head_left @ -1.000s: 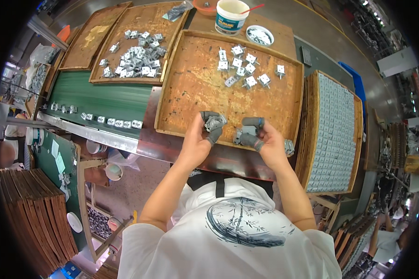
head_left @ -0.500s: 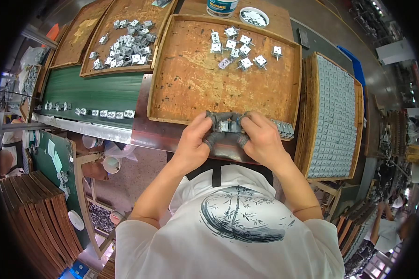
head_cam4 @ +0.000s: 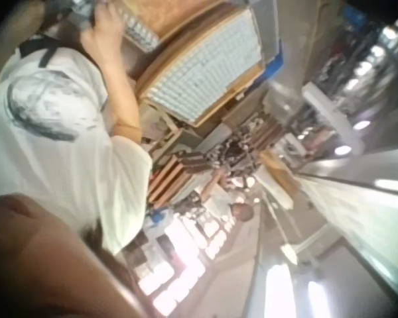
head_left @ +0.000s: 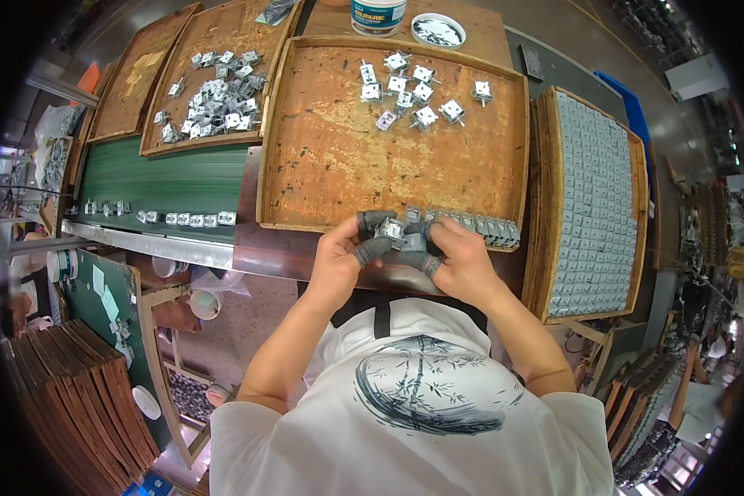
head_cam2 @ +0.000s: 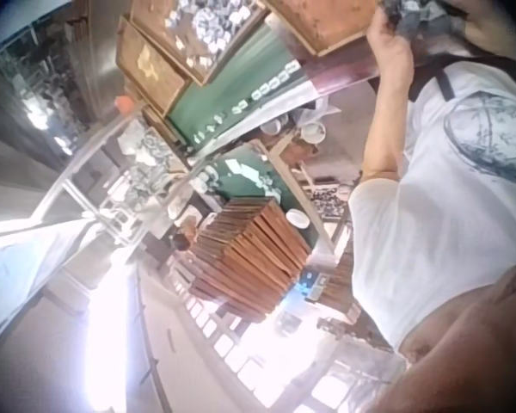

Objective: The recorder is sorting small grey electronic components and placing them into a grid-style storage tray.

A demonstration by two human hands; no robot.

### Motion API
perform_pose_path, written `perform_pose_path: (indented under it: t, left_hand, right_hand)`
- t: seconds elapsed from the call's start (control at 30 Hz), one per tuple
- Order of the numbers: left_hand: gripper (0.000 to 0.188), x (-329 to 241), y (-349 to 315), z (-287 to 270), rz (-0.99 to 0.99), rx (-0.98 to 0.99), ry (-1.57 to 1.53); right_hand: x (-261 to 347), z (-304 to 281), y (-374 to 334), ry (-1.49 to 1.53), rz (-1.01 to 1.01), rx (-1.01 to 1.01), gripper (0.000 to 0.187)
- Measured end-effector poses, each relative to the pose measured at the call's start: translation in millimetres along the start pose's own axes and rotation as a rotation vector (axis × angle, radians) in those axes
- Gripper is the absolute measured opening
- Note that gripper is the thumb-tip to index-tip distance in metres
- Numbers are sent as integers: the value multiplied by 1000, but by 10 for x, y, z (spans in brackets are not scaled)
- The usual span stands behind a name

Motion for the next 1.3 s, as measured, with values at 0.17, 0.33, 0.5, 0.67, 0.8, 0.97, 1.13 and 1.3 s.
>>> perform_pose_path:
  t: [0.17, 0.33, 0.5, 0.67, 0.8, 0.97, 1.13, 1.3]
  left_hand:
    - [31, -106, 7, 112, 32, 6, 68]
    - [30, -112, 73, 151, -2, 22, 101]
    - [30, -104, 117, 185, 14, 73, 64]
    - [32, -109, 144, 274, 139, 89, 183]
    - [47, -220, 119, 395, 259, -23, 544]
    - [70, -146, 64, 447, 464, -210, 1020]
    - [69, -105, 63, 305, 502, -132, 990]
    - [71, -108, 13, 334, 523, 60, 865]
  right_hand:
    - [-83, -10, -14, 51, -1, -109, 21]
    - [-44, -84, -21, -28, -83, -72, 23]
    - [-79, -107, -57, -2, 9, -142, 26]
    - [-63, -53, -18, -156, -68, -167, 23]
    - [-145, 73, 16, -260, -75, -167, 22]
    - [-68, 196, 26, -207, -49, -265, 19]
    - [-4, 108, -19, 6, 151, -91, 25]
    - [-165, 81, -64, 516, 371, 194, 28]
Point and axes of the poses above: each hand's wrist, its own y-axis towards the middle knuckle, its own z-axis out of the palm, x = y × z, the point moved 1 cm from there along y, towards the middle knuckle, and after that the axes turned 9 degrees about y, right-handed, at the moved point
